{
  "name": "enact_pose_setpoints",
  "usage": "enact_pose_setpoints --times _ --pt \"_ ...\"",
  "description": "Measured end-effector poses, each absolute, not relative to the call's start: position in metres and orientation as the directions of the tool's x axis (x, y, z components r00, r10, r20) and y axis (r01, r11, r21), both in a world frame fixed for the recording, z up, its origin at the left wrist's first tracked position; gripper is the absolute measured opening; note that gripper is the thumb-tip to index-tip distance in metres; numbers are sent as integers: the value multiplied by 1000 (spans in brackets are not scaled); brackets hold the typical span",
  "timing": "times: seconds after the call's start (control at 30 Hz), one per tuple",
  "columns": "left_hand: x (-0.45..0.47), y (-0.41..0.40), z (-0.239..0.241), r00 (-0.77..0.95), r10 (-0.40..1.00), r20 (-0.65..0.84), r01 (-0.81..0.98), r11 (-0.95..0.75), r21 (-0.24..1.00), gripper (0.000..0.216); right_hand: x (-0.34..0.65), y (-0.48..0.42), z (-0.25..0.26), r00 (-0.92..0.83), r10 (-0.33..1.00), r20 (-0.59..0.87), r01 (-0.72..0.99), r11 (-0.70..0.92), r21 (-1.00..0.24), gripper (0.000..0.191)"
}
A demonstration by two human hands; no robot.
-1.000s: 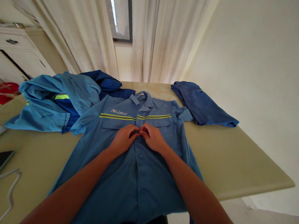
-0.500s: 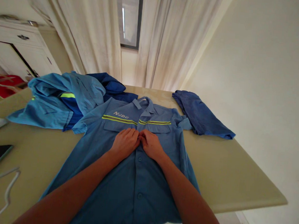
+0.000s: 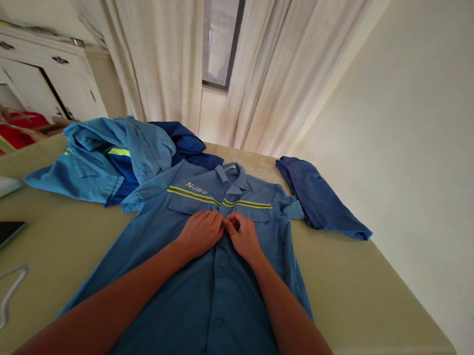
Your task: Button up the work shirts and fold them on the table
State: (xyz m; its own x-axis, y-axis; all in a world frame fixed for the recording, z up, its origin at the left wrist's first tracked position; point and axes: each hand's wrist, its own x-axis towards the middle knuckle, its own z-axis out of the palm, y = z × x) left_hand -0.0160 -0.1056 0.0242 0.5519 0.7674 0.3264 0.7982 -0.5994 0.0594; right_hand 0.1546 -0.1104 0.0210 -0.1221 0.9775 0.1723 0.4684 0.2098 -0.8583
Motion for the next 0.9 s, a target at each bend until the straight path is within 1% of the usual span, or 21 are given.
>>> enact_pose_setpoints --times 0.17,0.37,0.43,0.53,0.6,0.67,0.73,0.8,0.9 --pt "-20 -104 23 555 768 320 785 -611 105 15 158 -109 23 -150 972 182 429 230 -873 17" --pt "-19 -104 23 547 768 332 774 -616 149 23 157 -111 24 -157 966 204 448 254 -857 19" --pt "-22 -102 23 540 774 331 767 -615 186 29 160 -109 24 -140 959 246 473 283 -834 20" --pt "-32 -95 21 499 790 355 774 -591 227 37 170 -105 23 -90 931 355 574 339 -745 22" --pt "-40 -87 19 445 811 380 806 -547 225 38 178 -101 19 -77 914 397 682 339 -649 34" --pt "-46 -80 14 402 840 364 836 -499 227 45 184 -97 13 -89 928 363 788 288 -544 49" --pt "-49 -75 9 386 866 317 852 -466 237 53 186 -95 9 -106 957 272 861 225 -456 57" --pt "-48 -73 5 384 879 284 859 -452 238 58 184 -95 7 -113 973 201 899 186 -397 59" --pt "-47 -81 3 380 883 276 871 -442 214 62 178 -104 10 -104 980 172 926 159 -344 60"
